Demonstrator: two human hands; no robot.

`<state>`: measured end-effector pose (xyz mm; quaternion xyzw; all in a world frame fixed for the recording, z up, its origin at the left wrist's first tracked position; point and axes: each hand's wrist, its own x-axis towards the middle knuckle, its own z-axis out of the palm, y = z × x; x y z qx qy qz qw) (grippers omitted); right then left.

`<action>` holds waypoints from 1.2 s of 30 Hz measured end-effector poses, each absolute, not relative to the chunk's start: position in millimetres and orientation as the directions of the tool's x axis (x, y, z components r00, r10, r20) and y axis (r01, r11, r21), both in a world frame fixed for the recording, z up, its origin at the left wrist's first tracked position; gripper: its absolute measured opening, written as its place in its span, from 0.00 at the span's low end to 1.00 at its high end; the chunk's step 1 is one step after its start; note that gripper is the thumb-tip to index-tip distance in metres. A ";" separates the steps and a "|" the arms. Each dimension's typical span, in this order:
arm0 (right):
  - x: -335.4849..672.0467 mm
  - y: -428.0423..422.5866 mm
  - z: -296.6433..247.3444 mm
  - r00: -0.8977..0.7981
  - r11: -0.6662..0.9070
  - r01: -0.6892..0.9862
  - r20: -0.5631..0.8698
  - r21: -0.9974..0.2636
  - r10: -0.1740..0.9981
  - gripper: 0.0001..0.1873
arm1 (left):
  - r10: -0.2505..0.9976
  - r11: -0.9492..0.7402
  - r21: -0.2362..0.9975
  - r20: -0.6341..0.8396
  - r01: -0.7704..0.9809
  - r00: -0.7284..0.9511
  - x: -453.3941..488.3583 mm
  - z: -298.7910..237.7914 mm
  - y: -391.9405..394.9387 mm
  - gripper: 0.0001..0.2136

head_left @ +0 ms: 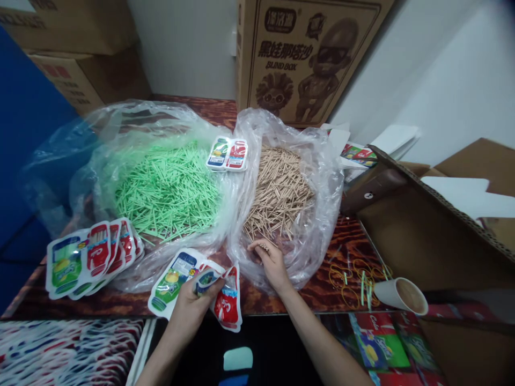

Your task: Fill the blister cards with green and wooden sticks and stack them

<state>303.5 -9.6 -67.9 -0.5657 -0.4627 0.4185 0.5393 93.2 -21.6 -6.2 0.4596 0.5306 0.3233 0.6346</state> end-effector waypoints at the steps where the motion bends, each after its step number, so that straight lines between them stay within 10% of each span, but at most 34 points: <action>1: 303.6 -9.6 -67.8 0.219 0.009 0.070 0.024 -0.998 0.975 0.11 | 0.899 0.366 0.927 -0.375 0.080 0.226 92.8 -7.0 -21.8 0.11; 36: 301.3 -10.3 -68.2 0.250 0.033 0.104 0.058 -0.994 0.967 0.12 | 0.951 0.307 0.951 -0.306 -0.033 0.035 86.4 21.4 -16.9 0.12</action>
